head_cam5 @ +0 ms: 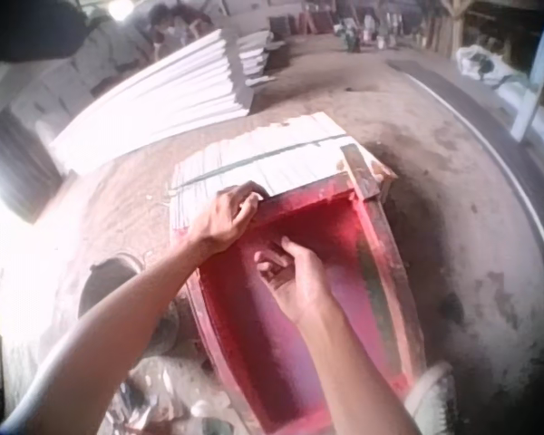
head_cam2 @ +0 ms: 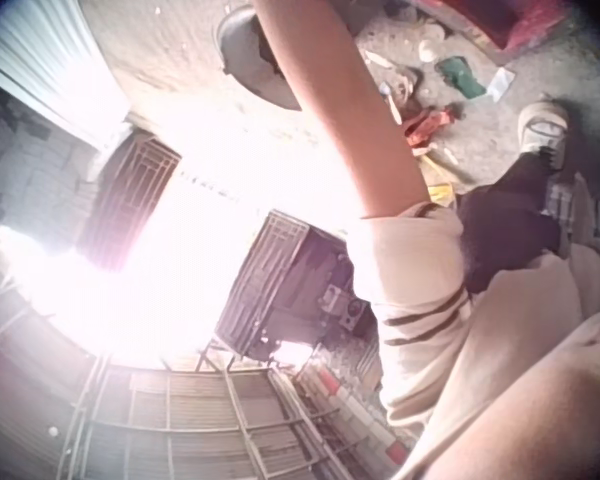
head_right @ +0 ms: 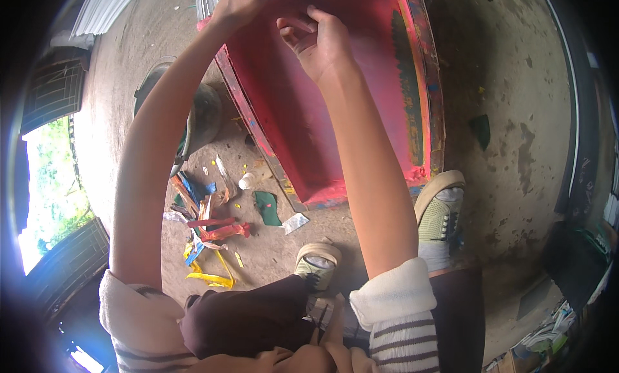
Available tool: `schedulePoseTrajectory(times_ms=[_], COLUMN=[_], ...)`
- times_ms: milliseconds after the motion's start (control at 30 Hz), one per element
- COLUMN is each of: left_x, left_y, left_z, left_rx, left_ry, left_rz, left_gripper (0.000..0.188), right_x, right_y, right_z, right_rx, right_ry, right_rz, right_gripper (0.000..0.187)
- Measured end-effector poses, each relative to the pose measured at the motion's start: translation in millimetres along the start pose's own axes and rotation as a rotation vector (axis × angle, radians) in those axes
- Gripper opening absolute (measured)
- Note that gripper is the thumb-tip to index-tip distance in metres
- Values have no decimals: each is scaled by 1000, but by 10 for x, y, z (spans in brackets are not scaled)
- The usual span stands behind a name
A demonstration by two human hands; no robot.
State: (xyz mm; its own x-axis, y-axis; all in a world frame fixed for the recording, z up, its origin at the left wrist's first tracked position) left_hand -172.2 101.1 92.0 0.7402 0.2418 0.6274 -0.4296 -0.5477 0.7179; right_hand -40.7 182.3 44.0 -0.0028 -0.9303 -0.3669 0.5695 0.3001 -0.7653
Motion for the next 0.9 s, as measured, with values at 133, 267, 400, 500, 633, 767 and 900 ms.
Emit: schedulePoseTrajectory(times_ms=[133, 267, 400, 500, 633, 767, 900], left_x=[6, 1, 54, 30, 42, 50, 54], left_y=[4, 18, 14, 10, 19, 15, 17], left_z=[23, 19, 23, 18, 13, 6, 17], left_rx=[35, 16, 30, 35, 18, 26, 21], left_ry=[-28, 24, 11, -9, 22, 2, 8], left_rz=[9, -53, 43, 43, -21, 18, -12], left_gripper=[33, 33, 33, 33, 34, 34, 34], right_x=[36, 22, 22, 21, 10, -9, -8], right_y=[-8, 83, 96, 29, 72, 119, 198], right_z=[-13, 43, 73, 75, 35, -32, -47], right_rx=[-34, -56, -23, -36, -73, -34, -92], right_ry=[62, 97, 108, 97, 90, 64, 63], right_rz=[41, 72, 77, 84, 108, 164, 228], right_gripper=[21, 24, 25, 25, 24, 22, 21])
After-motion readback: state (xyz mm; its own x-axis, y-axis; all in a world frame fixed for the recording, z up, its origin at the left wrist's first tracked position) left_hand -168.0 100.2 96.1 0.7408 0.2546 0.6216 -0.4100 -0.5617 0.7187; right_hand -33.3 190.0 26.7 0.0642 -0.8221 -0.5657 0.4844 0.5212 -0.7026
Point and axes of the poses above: each hand's wrist, its own z-axis away from the middle knuckle, its own y-axis out of the back of the hand, x = y × z, the point moved 1 cm from there along -z, towards the middle knuckle, and after that the axes turned 10 degrees about z, right-handed, at the moved point
